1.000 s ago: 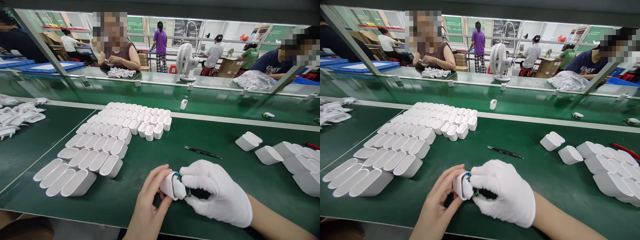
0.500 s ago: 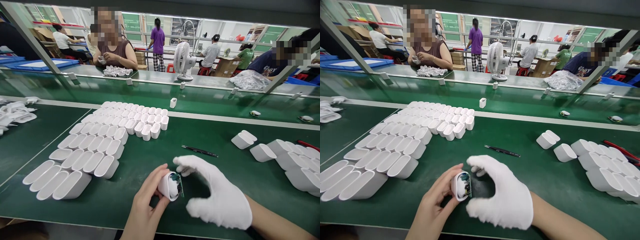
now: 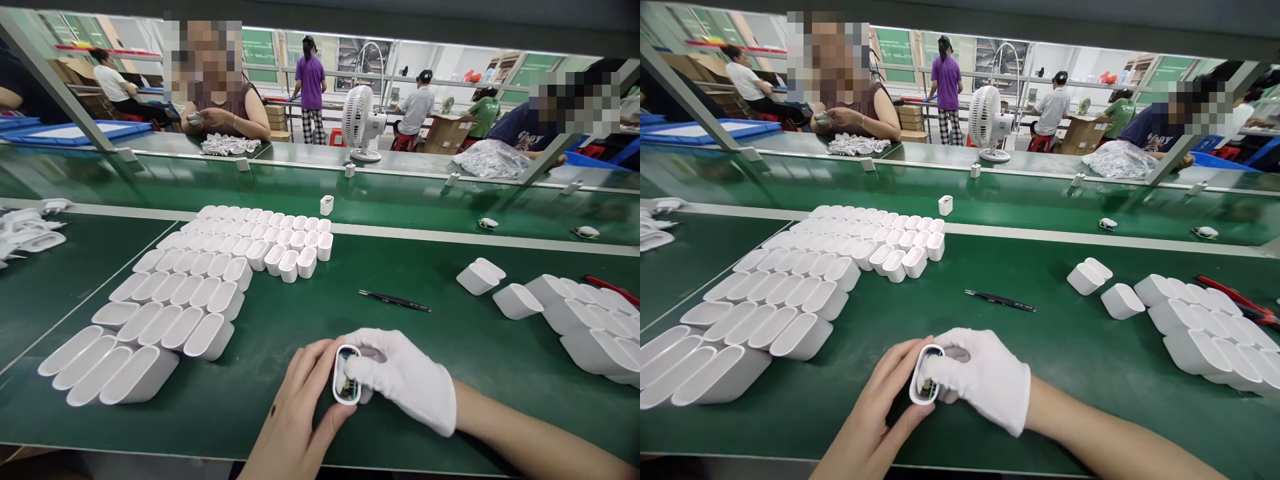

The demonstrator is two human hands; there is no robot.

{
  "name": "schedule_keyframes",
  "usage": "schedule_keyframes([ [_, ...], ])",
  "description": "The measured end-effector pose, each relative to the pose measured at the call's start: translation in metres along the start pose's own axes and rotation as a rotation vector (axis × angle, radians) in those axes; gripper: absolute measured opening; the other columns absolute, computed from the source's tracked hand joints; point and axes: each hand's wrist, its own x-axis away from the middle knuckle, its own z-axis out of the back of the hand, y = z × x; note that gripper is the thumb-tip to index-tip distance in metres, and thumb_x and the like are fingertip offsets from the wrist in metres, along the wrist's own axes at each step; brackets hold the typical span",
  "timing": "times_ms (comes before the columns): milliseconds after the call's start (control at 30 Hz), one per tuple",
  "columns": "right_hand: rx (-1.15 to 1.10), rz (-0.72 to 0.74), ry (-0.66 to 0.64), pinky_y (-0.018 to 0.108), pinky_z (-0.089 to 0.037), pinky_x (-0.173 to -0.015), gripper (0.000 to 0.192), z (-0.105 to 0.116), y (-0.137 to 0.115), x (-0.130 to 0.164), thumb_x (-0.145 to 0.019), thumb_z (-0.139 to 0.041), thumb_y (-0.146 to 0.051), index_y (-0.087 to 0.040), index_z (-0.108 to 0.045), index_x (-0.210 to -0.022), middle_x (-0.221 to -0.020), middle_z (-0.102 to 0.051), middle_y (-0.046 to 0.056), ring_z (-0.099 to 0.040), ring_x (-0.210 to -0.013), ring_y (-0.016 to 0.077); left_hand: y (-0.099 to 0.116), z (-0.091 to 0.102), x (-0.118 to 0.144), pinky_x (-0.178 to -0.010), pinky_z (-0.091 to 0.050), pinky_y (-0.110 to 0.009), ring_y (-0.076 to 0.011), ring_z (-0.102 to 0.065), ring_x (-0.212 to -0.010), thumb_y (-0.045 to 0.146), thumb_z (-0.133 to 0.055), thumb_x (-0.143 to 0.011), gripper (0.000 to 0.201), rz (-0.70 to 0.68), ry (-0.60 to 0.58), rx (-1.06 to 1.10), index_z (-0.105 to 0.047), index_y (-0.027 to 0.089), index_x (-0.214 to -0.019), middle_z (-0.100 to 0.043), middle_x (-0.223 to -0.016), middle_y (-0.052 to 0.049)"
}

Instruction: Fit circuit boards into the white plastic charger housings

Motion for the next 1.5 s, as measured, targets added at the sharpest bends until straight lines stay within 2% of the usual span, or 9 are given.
schedule_keyframes([
  [100, 0.603, 0.161, 0.282, 0.029, -0.045, -0.066, 0.033, 0.02, -0.001, 0.004, -0.091, -0.045, -0.044, -0.02, -0.067, -0.086, -0.074, -0.063, 0.003, -0.057, -0.068, 0.0155, 0.003, -0.001, 0.001, -0.095, -0.046, -0.041, -0.0289, -0.044, -0.123, 0.037, -0.041, -0.094, 0.043, 0.033, 0.0, -0.053, -0.039, 0.038, -0.137, -0.053, -0.129, -0.004],
  [167, 0.963, 0.222, 0.573, 0.034, -0.045, -0.071, 0.026, 0.041, 0.004, 0.0, -0.087, -0.05, -0.041, -0.023, -0.067, -0.097, -0.089, -0.065, 0.006, -0.058, -0.082, 0.0215, 0.006, 0.001, 0.0, -0.082, -0.053, -0.036, -0.0259, -0.055, -0.111, 0.033, -0.039, -0.094, 0.045, 0.047, -0.005, -0.052, -0.037, 0.038, -0.138, -0.057, -0.122, -0.005],
  [233, 1.161, 0.178, 0.709, 0.037, -0.046, -0.072, 0.027, 0.063, 0.013, -0.009, -0.084, -0.056, -0.038, -0.026, -0.065, -0.106, -0.106, -0.063, 0.007, -0.056, -0.095, 0.0264, 0.007, 0.003, -0.002, -0.074, -0.056, -0.031, -0.0234, -0.058, -0.104, 0.032, -0.041, -0.092, 0.048, 0.093, 0.002, -0.034, -0.033, 0.04, -0.139, -0.058, -0.121, -0.004],
  [367, 1.121, 0.15, 0.566, 0.033, -0.047, -0.072, 0.018, 0.081, 0.026, -0.019, -0.087, -0.05, -0.026, -0.024, -0.067, -0.093, -0.098, -0.065, 0.004, -0.06, -0.088, 0.0208, 0.003, 0.003, -0.005, -0.076, -0.056, -0.031, -0.0236, -0.058, -0.106, 0.035, -0.053, -0.087, 0.046, 0.213, 0.022, 0.004, -0.043, 0.042, -0.132, -0.058, -0.121, -0.001],
  [567, 1.038, 0.593, 0.245, 0.028, -0.041, -0.069, 0.018, 0.055, -0.003, 0.003, -0.091, -0.045, -0.018, -0.023, -0.062, -0.088, -0.073, -0.066, -0.001, -0.058, -0.065, 0.0119, -0.003, 0.001, -0.008, -0.081, -0.053, -0.031, -0.0225, -0.058, -0.103, 0.028, -0.053, -0.088, 0.03, 0.156, 0.087, 0.033, -0.059, 0.035, -0.116, -0.062, -0.112, -0.002],
  [733, 1.336, 0.598, 0.303, 0.03, -0.03, -0.067, 0.023, 0.05, -0.014, 0.007, -0.086, -0.044, -0.007, -0.023, -0.06, -0.083, -0.066, -0.065, -0.004, -0.05, -0.054, 0.0097, -0.003, 0.001, -0.009, -0.077, -0.054, -0.029, -0.0212, -0.059, -0.1, 0.027, -0.053, -0.088, 0.027, 0.151, 0.089, 0.043, -0.061, 0.038, -0.112, -0.063, -0.11, 0.001],
  [1133, 1.597, 0.584, 0.336, 0.031, -0.015, -0.058, 0.028, 0.035, -0.005, 0.003, -0.075, -0.041, 0.001, -0.022, -0.055, -0.08, -0.067, -0.062, -0.004, -0.038, -0.05, 0.0109, -0.002, -0.001, -0.007, -0.071, -0.054, -0.026, -0.0217, -0.06, -0.095, 0.031, -0.049, -0.09, 0.024, 0.131, 0.099, 0.018, -0.063, 0.033, -0.109, -0.063, -0.107, -0.003],
  [1333, 1.589, 0.595, 0.491, 0.033, -0.01, -0.058, 0.037, 0.039, -0.01, 0.007, -0.07, -0.04, 0.004, -0.026, -0.056, -0.083, -0.067, -0.063, -0.006, -0.043, -0.054, 0.0115, 0.0, -0.001, -0.008, -0.067, -0.054, -0.026, -0.0222, -0.061, -0.092, 0.033, -0.05, -0.09, 0.024, 0.174, 0.103, 0.026, -0.064, 0.034, -0.109, -0.063, -0.105, -0.003],
  [1500, 1.618, 0.653, 0.441, 0.034, -0.007, -0.058, 0.033, 0.026, -0.012, 0.003, -0.07, -0.042, 0.004, -0.024, -0.055, -0.083, -0.066, -0.062, -0.006, -0.038, -0.054, 0.0122, 0.003, 0.001, -0.009, -0.072, -0.055, -0.028, -0.022, -0.06, -0.094, 0.032, -0.048, -0.091, 0.025, 0.161, 0.071, 0.061, -0.062, 0.034, -0.111, -0.062, -0.106, -0.003],
])
